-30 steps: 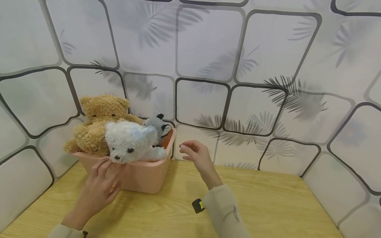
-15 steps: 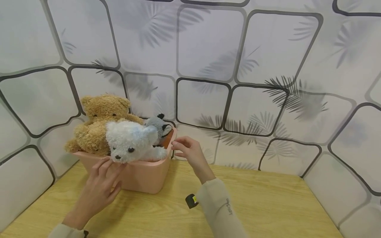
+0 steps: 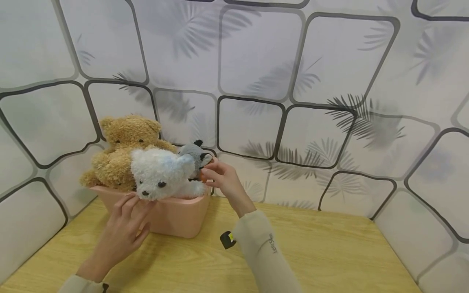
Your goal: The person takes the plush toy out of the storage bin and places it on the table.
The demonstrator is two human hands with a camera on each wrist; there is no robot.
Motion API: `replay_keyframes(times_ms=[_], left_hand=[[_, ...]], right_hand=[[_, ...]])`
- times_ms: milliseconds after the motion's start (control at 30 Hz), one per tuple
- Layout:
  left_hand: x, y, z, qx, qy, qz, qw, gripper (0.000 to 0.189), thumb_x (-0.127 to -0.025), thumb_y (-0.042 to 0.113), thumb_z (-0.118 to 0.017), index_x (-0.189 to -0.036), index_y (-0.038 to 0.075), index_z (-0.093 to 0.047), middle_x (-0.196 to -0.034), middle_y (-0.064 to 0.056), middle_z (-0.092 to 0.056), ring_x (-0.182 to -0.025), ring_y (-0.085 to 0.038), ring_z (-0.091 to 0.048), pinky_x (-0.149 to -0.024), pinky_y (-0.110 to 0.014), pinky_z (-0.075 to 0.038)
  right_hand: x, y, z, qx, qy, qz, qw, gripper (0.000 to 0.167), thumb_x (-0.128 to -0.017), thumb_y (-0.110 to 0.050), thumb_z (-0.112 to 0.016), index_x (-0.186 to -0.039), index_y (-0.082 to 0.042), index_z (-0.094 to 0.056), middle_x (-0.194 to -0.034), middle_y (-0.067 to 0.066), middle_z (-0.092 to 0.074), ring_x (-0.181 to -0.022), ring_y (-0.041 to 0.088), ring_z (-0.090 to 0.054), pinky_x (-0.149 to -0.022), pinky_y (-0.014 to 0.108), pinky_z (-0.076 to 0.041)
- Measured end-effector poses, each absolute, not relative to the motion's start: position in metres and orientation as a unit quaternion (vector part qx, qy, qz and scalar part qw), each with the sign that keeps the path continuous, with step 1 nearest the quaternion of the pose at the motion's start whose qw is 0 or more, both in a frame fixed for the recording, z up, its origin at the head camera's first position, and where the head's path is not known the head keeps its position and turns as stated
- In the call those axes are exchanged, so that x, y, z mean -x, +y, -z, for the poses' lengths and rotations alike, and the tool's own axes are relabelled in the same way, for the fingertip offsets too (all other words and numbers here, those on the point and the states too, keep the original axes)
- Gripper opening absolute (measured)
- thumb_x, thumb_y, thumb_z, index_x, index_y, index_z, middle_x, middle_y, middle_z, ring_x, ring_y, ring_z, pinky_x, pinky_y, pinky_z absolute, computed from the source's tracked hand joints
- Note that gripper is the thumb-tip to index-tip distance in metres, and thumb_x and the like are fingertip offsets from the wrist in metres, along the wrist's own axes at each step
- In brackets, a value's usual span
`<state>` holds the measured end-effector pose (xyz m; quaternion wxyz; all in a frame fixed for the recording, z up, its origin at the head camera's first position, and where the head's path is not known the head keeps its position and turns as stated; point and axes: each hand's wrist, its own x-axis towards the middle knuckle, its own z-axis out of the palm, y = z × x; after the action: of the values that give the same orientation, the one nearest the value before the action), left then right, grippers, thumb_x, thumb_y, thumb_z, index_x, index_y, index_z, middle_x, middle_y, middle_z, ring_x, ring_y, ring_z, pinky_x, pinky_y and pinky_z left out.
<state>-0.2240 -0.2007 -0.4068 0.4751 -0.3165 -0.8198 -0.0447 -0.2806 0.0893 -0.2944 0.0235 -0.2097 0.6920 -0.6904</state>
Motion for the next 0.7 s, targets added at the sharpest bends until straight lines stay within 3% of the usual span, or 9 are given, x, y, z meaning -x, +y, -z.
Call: replay_keyframes(times_ms=[367,500,700], left_hand=[[0.223,-0.201,0.407,0.324,-0.815,0.05,0.478,0.049,-0.104,0.027,-0.031,-0.137,0.003,-0.057,-0.127,-0.031,-0.048,-0.119,-0.048,-0.045,-0.105,-0.058,-0.034],[0.223,-0.201,0.407,0.323,-0.82,0.051,0.47,0.049,-0.103,0.027,-0.031,-0.137,0.002,-0.057,-0.129,-0.031,-0.047,-0.12,-0.048,-0.045,-0.107,-0.057,-0.032],[0.223,-0.201,0.406,0.323,-0.821,0.048,0.468,0.049,-0.103,0.027,-0.032,-0.137,0.002,-0.057,-0.129,-0.032,-0.048,-0.12,-0.049,-0.046,-0.108,-0.057,-0.032]], right_hand=[[0.284,0.08,0.291,0.231,0.718,0.655,0.052,0.032,-0.1,-0.008,-0.06,-0.127,0.007,-0.058,-0.125,0.024,-0.064,-0.118,0.039,-0.06,-0.104,0.049,-0.048],[0.286,0.075,0.29,0.243,0.736,0.629,0.06,0.043,-0.093,0.0,-0.066,-0.133,0.008,-0.053,-0.121,0.02,-0.065,-0.114,0.031,-0.062,-0.1,0.043,-0.05],[0.289,0.063,0.289,0.276,0.752,0.594,0.08,0.049,-0.088,0.006,-0.067,-0.134,0.011,-0.05,-0.125,0.022,-0.062,-0.114,0.031,-0.062,-0.096,0.038,-0.054]])
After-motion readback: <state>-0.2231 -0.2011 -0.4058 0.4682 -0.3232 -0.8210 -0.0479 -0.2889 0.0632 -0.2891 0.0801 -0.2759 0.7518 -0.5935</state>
